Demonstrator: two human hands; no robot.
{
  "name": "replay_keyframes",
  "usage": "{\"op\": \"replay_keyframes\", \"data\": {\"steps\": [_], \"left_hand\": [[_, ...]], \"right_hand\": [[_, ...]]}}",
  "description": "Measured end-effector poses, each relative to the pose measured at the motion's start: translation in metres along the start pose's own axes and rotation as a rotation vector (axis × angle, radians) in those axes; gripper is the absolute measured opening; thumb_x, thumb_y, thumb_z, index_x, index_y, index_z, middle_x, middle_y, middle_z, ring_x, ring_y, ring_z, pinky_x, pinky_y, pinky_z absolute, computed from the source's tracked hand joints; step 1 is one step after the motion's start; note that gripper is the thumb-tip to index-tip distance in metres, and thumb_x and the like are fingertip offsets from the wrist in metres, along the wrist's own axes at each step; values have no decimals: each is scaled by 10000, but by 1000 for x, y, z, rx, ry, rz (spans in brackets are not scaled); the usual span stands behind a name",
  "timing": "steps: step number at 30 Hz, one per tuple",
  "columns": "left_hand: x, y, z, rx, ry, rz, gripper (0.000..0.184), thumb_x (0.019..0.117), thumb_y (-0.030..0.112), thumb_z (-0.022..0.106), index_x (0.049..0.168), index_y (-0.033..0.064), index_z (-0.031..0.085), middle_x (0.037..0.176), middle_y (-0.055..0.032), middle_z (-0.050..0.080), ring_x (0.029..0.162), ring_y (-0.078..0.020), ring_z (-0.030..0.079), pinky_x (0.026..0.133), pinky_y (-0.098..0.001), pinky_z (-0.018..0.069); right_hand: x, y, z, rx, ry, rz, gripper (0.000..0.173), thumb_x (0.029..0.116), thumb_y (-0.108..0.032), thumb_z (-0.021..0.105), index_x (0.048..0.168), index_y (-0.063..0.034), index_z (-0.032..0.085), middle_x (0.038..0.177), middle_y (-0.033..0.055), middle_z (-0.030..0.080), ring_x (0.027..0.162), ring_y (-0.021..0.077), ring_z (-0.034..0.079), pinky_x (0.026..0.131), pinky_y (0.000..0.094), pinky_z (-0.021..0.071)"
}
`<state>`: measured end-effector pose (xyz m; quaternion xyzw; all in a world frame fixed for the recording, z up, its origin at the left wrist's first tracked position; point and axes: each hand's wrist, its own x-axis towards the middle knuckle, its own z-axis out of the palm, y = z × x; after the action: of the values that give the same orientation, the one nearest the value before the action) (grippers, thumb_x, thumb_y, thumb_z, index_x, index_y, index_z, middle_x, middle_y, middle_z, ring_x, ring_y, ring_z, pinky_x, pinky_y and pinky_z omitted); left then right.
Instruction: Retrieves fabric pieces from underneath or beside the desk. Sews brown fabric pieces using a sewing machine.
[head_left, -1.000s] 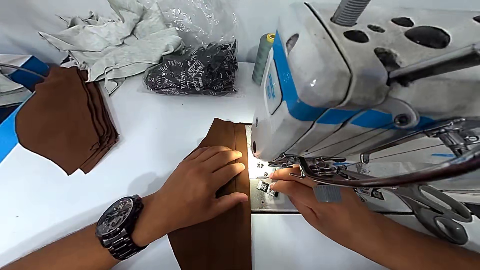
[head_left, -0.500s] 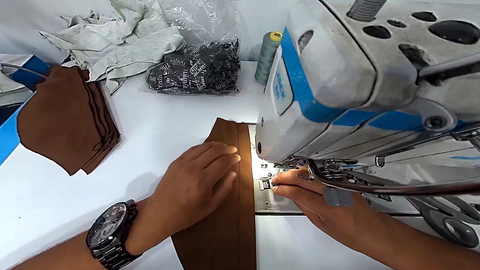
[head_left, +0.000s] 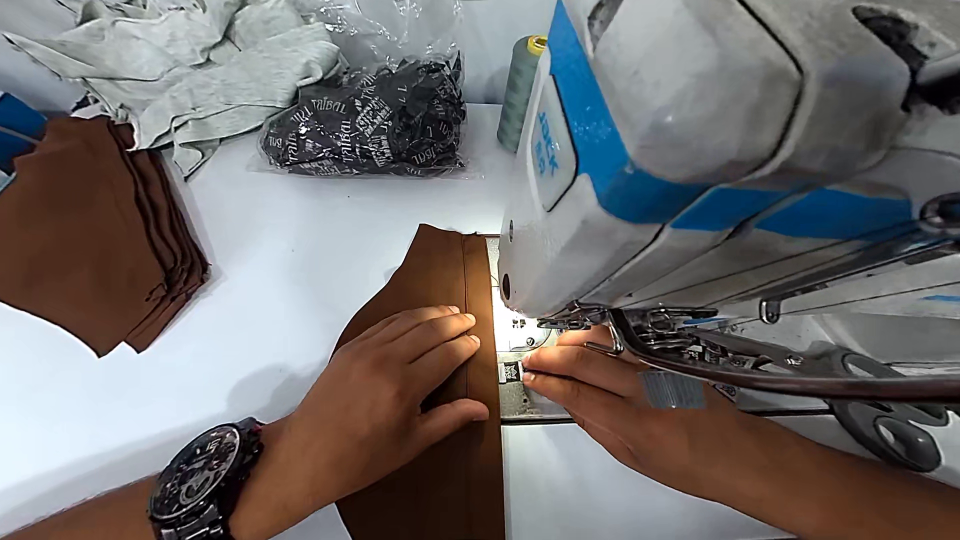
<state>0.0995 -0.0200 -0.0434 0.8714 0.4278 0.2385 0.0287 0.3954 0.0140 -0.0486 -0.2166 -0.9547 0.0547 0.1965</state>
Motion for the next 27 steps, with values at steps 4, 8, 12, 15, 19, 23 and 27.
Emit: {"op": "replay_keyframes", "data": {"steps": [4,8,12,15,19,23,27], "left_hand": [[1,0,-1,-11,-1,-9,493,951,571,609,1162,151,759,1271,16,699,1293,-128,591,1091,-311,488],[0,1,0,-3,7,-18,495,947,580,612,1170,160,751,1266,24,699,1291,-122,592,1088,-314,491],[0,3,0,-11,31,-9,455,944,566,624,1154,184,755,1272,16,687,1289,-128,587,1072,-313,496],[-1,3,0,-36,42,42,381,968,494,638,1137,172,752,1289,-1,677,1299,-146,579,1080,-318,497],[-1,3,2,-60,55,84,321,985,436,643,1125,168,749,1279,-12,676,1265,-134,599,1063,-300,510],[-1,4,1,-77,66,139,270,1001,379,645,1120,159,748,1260,-22,683,1271,-149,598,1088,-319,496],[-1,4,0,-82,72,157,243,1003,355,650,1101,158,754,1227,-10,692,1242,-142,611,1066,-305,506]], "right_hand": [[2,-2,2,-21,1,-18,286,1047,-168,518,1270,-189,696,1273,-18,688,1213,169,613,1012,351,506],[4,-4,4,-56,-1,-53,286,1049,-171,517,1273,-175,694,1279,-10,687,1196,171,620,1002,350,506],[5,-5,2,-63,-10,-66,280,1051,-170,518,1282,-169,677,1266,2,685,1190,179,625,986,360,518],[8,-5,2,-74,-20,-66,314,1050,-181,522,1334,-193,655,1246,9,681,1175,179,623,985,354,517],[10,-5,4,-79,-34,-81,326,1048,-185,516,1337,-198,667,1258,13,662,1198,195,596,1018,366,492],[8,-5,8,-95,-28,-138,340,1055,-140,487,1353,-159,651,1377,-13,640,1250,190,582,1058,368,470],[8,-2,5,-62,-54,-168,333,1063,-142,481,1353,-153,643,1412,-15,620,1282,186,564,1076,372,451]]}}
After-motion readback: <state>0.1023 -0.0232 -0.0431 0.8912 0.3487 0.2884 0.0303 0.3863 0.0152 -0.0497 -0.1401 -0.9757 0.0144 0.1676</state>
